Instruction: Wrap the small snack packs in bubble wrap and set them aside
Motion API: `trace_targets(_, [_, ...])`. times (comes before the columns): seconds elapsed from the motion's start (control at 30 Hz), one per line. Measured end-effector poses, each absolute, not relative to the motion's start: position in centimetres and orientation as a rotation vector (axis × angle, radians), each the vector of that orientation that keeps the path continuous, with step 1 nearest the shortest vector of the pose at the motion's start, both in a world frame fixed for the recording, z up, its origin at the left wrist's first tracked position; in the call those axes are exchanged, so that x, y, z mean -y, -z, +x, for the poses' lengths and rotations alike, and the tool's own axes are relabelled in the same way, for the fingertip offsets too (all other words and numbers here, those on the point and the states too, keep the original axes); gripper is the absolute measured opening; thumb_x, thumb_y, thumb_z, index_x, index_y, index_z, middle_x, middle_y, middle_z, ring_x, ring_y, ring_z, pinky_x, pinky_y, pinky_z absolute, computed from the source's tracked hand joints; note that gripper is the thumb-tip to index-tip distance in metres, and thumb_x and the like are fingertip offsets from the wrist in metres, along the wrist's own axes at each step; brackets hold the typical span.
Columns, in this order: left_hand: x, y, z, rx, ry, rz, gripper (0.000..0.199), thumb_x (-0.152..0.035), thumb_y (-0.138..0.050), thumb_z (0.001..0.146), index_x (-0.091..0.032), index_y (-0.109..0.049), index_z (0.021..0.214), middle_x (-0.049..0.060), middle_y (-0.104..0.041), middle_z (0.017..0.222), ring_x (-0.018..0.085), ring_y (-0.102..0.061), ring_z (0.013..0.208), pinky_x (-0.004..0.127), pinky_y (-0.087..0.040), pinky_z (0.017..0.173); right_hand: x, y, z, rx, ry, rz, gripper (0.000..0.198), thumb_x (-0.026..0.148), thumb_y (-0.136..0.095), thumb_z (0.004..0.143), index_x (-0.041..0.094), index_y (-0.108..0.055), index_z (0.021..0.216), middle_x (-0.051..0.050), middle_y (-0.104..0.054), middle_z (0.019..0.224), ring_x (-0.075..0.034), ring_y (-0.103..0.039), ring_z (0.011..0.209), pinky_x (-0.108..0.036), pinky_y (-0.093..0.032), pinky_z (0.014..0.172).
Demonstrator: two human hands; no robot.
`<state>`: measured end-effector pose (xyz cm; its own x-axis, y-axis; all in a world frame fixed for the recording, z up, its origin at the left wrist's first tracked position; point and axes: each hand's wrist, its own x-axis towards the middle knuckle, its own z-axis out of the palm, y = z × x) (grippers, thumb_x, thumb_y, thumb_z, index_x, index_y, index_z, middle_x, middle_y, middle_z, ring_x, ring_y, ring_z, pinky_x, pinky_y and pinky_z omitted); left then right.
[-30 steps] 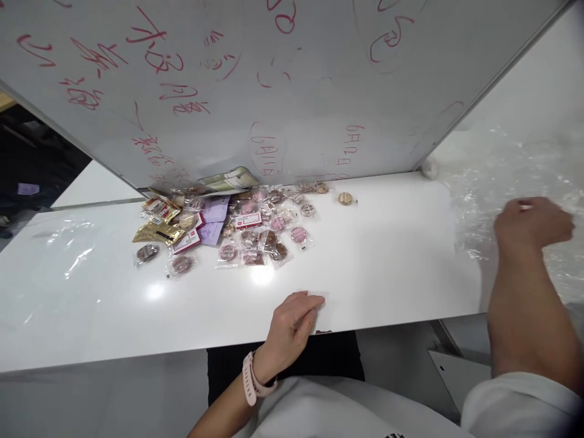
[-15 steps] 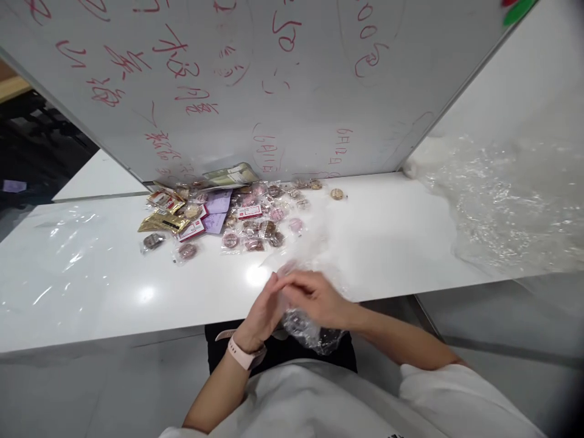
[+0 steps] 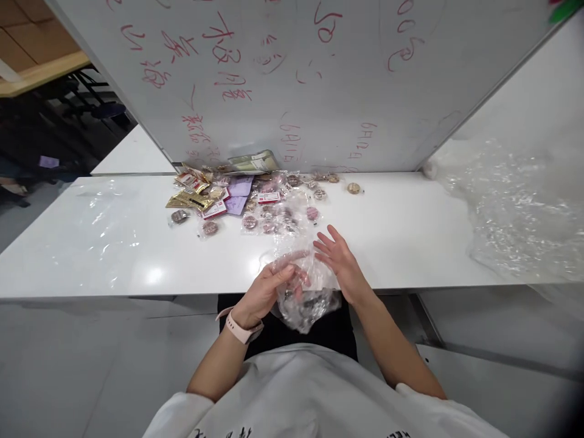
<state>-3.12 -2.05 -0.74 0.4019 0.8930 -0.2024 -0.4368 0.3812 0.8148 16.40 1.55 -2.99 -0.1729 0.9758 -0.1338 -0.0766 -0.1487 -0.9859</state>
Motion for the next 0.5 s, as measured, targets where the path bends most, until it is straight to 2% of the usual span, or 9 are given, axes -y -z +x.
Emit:
trace_targets(0.1, [2.1, 0.3, -2.3, -0.708, -0.881, 0.771, 0.048, -0.049, -0.069, 0.087, -0.017, -0.068, 0.122, -0.001, -0.061, 0.062, 0.004, -0.044, 0.04, 0.021, -0.033, 0.047, -2.1, 3.0, 16.0, 0.989, -1.728, -1.036, 0.078, 0.078, -0.052, 0.083, 0.03, -0.05, 0.143, -0.009, -0.059, 0.139, -0.026, -0.058, 0.126, -0.042, -0.05, 0.103])
trace_targets(0.2, [1.8, 0.2, -2.0, -0.846, -0.945, 0.839, 0.049, -0.057, -0.07, 0.083, -0.016, -0.07, 0.111, -0.003, -0.057, 0.058, 0.004, -0.041, 0.039, 0.02, -0.028, 0.042, -2.3, 2.5, 16.1, 0.983, -1.752, -1.07, 0.065, 0.069, -0.073, 0.072, 0.022, -0.069, 0.117, -0.008, -0.072, 0.102, -0.022, -0.069, 0.088, -0.031, -0.057, 0.072])
trace_targets(0.23, [1.7, 0.4, -2.2, -0.928, -1.016, 0.855, 0.049, -0.059, -0.07, 0.082, -0.016, -0.071, 0.105, -0.004, -0.055, 0.056, 0.004, -0.039, 0.039, 0.02, -0.027, 0.041, -2.4, 2.4, 16.5, 0.967, -1.691, -1.13, 0.061, 0.064, -0.079, 0.067, 0.02, -0.071, 0.107, -0.006, -0.071, 0.089, -0.017, -0.066, 0.072, -0.026, -0.053, 0.059])
trace_targets(0.3, [1.4, 0.9, -3.3, -1.118, -1.182, 0.857, 0.048, -0.062, -0.07, 0.08, -0.016, -0.071, 0.093, -0.007, -0.048, 0.05, 0.004, -0.034, 0.038, 0.019, -0.023, 0.038, -2.8, 2.2, 17.7, 0.903, -1.52, -1.253, 0.052, 0.057, -0.086, 0.061, 0.017, -0.071, 0.091, 0.0, -0.063, 0.069, -0.008, -0.051, 0.051, -0.019, -0.036, 0.041])
trace_targets(0.37, [1.1, 1.4, -4.8, -1.287, -1.272, 0.856, 0.047, -0.062, -0.071, 0.079, -0.016, -0.07, 0.086, -0.008, -0.04, 0.045, 0.003, -0.029, 0.036, 0.019, -0.017, 0.036, -3.3, 2.3, 19.2, 0.88, -1.411, -1.325, 0.047, 0.053, -0.088, 0.059, 0.016, -0.067, 0.08, 0.004, -0.053, 0.058, -0.004, -0.039, 0.045, -0.017, -0.025, 0.037])
trace_targets(0.43, [0.9, 1.7, -6.3, -1.378, -1.259, 0.88, 0.045, -0.06, -0.072, 0.078, -0.016, -0.07, 0.085, -0.009, -0.038, 0.042, 0.004, -0.027, 0.036, 0.019, -0.015, 0.035, -3.7, 2.5, 20.6, 0.913, -1.359, -1.356, 0.045, 0.052, -0.088, 0.06, 0.016, -0.063, 0.072, 0.006, -0.047, 0.054, -0.003, -0.036, 0.044, -0.017, -0.023, 0.037])
trace_targets(0.5, [0.8, 1.6, -7.3, -1.375, -1.223, 0.881, 0.043, -0.058, -0.076, 0.075, -0.016, -0.069, 0.083, -0.008, -0.041, 0.045, 0.004, -0.03, 0.038, 0.017, -0.017, 0.036, -3.8, 2.7, 21.5, 0.96, -1.337, -1.36, 0.045, 0.051, -0.087, 0.062, 0.016, -0.059, 0.067, 0.006, -0.046, 0.055, -0.003, -0.035, 0.045, -0.018, -0.024, 0.037])
